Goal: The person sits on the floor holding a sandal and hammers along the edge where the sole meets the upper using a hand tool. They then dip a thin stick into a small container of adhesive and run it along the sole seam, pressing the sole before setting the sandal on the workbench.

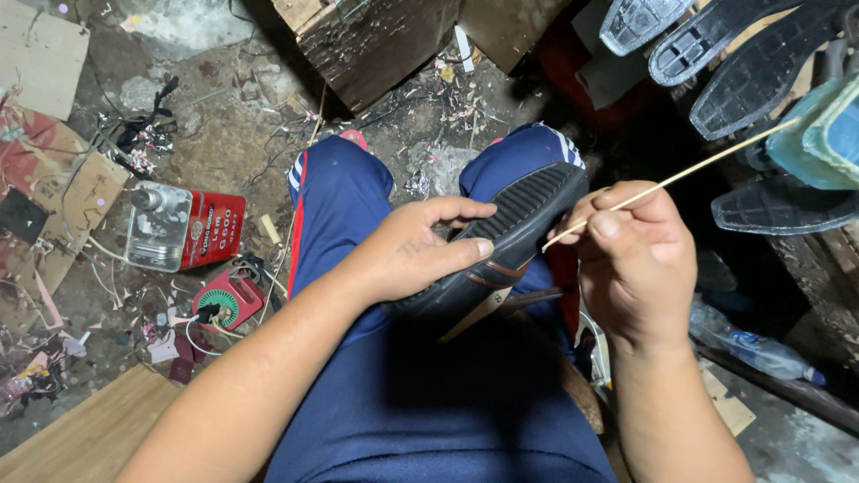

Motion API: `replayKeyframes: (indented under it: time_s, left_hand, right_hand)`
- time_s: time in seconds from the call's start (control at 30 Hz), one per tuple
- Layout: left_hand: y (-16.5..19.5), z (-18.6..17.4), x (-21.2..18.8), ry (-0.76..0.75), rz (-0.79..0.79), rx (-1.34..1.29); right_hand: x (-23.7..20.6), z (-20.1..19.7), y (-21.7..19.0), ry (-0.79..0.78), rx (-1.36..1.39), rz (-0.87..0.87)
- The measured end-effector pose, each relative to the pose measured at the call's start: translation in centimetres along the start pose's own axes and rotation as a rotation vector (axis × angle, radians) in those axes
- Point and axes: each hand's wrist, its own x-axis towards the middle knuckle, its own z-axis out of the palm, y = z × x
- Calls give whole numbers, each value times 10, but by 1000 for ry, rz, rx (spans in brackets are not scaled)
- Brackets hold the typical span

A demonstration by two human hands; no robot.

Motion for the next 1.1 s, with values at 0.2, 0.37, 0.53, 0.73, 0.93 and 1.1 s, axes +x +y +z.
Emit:
replayKeyframes:
  time_s: [0.2, 0.37, 0.53, 0.73, 0.93, 1.1]
  left_hand:
    - [-9, -5, 4, -73, 33, -134]
    - [-13, -15, 3, -83, 1, -80]
    - [-13, -32, -4, -36, -53, 250]
    - [-24, -50, -6, -53, 241, 360]
    - [-22, -54, -1, -44, 13, 448]
    - [-19, -56, 0, -57, -6, 506]
  right_hand:
    - [-8, -2, 15, -2, -116, 15]
    - [-7, -3, 29, -20, -121, 64]
    - [-2, 2, 45, -143, -238, 91]
    - [3, 11, 62, -220, -310, 103]
    - [5, 10, 64, -249, -442, 75]
    - [5, 15, 67, -259, -493, 71]
